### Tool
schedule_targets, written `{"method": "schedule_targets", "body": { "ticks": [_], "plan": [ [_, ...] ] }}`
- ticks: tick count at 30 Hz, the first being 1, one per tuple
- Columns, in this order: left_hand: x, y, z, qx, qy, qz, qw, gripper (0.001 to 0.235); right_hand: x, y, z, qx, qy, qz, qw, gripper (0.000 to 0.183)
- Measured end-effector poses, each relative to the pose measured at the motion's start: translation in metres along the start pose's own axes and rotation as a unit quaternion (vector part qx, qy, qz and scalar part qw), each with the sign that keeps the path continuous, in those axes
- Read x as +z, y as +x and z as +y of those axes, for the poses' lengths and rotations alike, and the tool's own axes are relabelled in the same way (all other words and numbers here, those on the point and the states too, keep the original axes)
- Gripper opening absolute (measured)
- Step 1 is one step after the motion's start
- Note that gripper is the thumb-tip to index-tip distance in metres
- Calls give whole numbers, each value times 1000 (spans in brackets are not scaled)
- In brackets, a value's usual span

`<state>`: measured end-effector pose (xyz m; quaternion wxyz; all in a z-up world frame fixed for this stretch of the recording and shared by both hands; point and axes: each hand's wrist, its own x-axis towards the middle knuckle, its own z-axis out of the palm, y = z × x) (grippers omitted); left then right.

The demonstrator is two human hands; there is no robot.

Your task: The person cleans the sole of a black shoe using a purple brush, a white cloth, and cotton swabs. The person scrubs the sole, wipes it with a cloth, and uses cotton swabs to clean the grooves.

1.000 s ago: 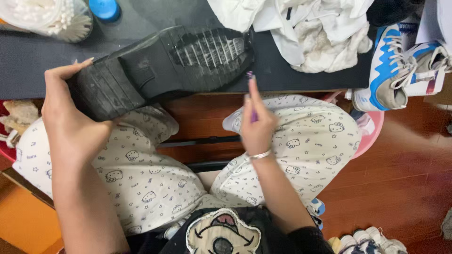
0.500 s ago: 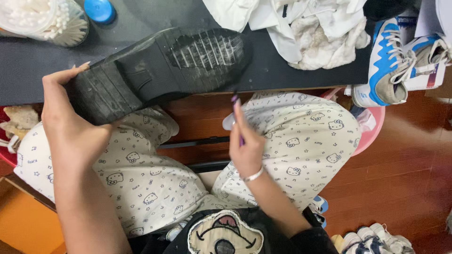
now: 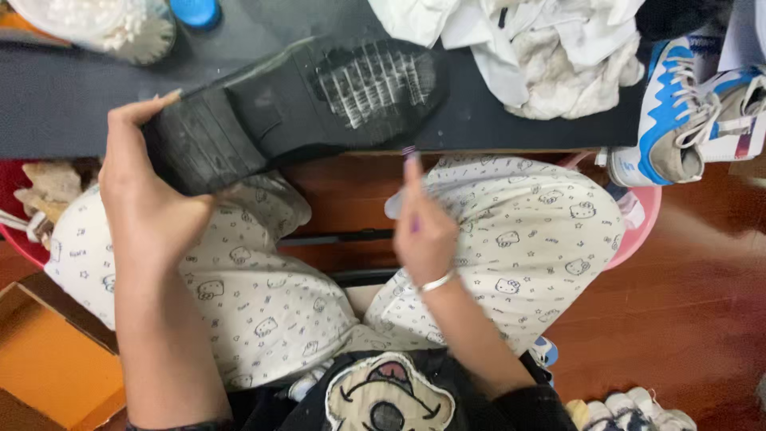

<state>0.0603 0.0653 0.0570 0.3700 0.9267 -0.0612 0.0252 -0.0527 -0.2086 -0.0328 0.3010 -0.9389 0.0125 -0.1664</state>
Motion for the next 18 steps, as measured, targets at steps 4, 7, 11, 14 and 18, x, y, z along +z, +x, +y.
{"method": "schedule_targets", "body": {
  "ticks": [4,7,11,14,18],
  "plan": [
    [-4,7,2,14,-7,-8,1000,82,-3,-1,-2,11,-32,-48,998,47],
    [-3,9,4,29,-13,-8,999,82,-14,3,4,39,-25,-22,999,46],
    [-3,7,1,23,-1,-11,1000,81,-9,1,9,47,10,-21,999,43],
    [-1,6,-4,13,-17,-18,1000,79,3,-8,13,68,45,-9,997,44],
    [-2,8,0,16,-27,-18,999,82,-8,-24,8,31,-1,-32,999,46]
  ]
}}
